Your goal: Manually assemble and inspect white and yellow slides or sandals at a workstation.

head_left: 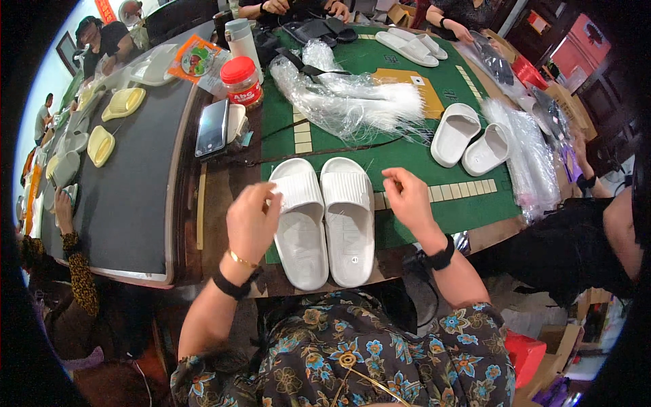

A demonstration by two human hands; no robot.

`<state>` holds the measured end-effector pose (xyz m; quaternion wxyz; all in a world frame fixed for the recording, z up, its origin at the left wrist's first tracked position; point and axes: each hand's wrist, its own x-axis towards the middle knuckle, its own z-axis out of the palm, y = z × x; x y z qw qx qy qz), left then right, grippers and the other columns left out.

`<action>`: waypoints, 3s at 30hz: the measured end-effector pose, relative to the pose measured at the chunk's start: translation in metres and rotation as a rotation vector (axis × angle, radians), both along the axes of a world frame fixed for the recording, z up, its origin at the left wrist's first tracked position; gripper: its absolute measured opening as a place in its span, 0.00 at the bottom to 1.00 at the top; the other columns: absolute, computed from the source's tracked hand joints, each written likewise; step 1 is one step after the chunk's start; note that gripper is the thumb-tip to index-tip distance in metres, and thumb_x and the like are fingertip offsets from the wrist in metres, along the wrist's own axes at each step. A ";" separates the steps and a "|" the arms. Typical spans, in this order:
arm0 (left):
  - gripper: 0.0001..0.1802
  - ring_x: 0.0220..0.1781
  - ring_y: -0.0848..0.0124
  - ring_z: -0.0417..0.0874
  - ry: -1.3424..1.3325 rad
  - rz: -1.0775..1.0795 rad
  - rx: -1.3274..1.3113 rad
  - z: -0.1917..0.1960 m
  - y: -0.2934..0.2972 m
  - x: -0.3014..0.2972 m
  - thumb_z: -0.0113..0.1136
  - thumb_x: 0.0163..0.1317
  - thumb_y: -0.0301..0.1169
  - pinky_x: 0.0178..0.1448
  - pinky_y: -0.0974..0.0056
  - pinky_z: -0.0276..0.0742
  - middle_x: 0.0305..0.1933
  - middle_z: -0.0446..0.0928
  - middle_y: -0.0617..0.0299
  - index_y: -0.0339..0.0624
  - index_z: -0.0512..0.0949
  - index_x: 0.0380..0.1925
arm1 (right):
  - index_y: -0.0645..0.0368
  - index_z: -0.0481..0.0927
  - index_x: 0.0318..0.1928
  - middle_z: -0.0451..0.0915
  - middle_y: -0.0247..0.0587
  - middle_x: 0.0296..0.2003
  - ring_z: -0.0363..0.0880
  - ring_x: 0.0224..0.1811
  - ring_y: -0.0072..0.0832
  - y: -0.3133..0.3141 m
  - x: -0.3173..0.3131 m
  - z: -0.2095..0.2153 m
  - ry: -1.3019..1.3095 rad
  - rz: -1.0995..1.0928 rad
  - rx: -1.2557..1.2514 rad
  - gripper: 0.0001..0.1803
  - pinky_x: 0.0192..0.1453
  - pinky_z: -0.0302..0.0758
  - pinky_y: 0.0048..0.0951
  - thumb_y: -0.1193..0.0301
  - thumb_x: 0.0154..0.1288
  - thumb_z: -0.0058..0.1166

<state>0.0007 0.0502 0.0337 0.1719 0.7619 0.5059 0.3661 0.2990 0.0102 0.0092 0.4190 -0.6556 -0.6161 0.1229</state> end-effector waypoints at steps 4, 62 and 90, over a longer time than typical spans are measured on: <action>0.16 0.41 0.51 0.84 0.068 0.110 -0.192 -0.029 0.051 -0.008 0.63 0.58 0.35 0.45 0.55 0.79 0.39 0.83 0.47 0.36 0.80 0.43 | 0.63 0.84 0.39 0.84 0.54 0.35 0.85 0.38 0.45 0.035 0.015 -0.018 0.056 -0.140 -0.214 0.14 0.43 0.79 0.39 0.65 0.63 0.54; 0.08 0.29 0.82 0.78 -0.441 -0.137 -0.448 -0.053 0.047 0.032 0.66 0.59 0.28 0.35 0.72 0.75 0.26 0.82 0.65 0.33 0.84 0.35 | 0.58 0.81 0.29 0.80 0.43 0.27 0.80 0.35 0.43 0.050 -0.090 -0.008 -0.106 0.280 0.043 0.05 0.42 0.74 0.45 0.70 0.57 0.55; 0.08 0.33 0.60 0.85 -0.366 -0.201 -0.222 -0.047 0.041 0.037 0.64 0.55 0.28 0.39 0.61 0.79 0.29 0.82 0.52 0.36 0.80 0.33 | 0.67 0.77 0.31 0.77 0.50 0.29 0.78 0.28 0.39 0.052 -0.091 -0.007 0.108 0.306 -0.042 0.03 0.34 0.75 0.34 0.79 0.56 0.56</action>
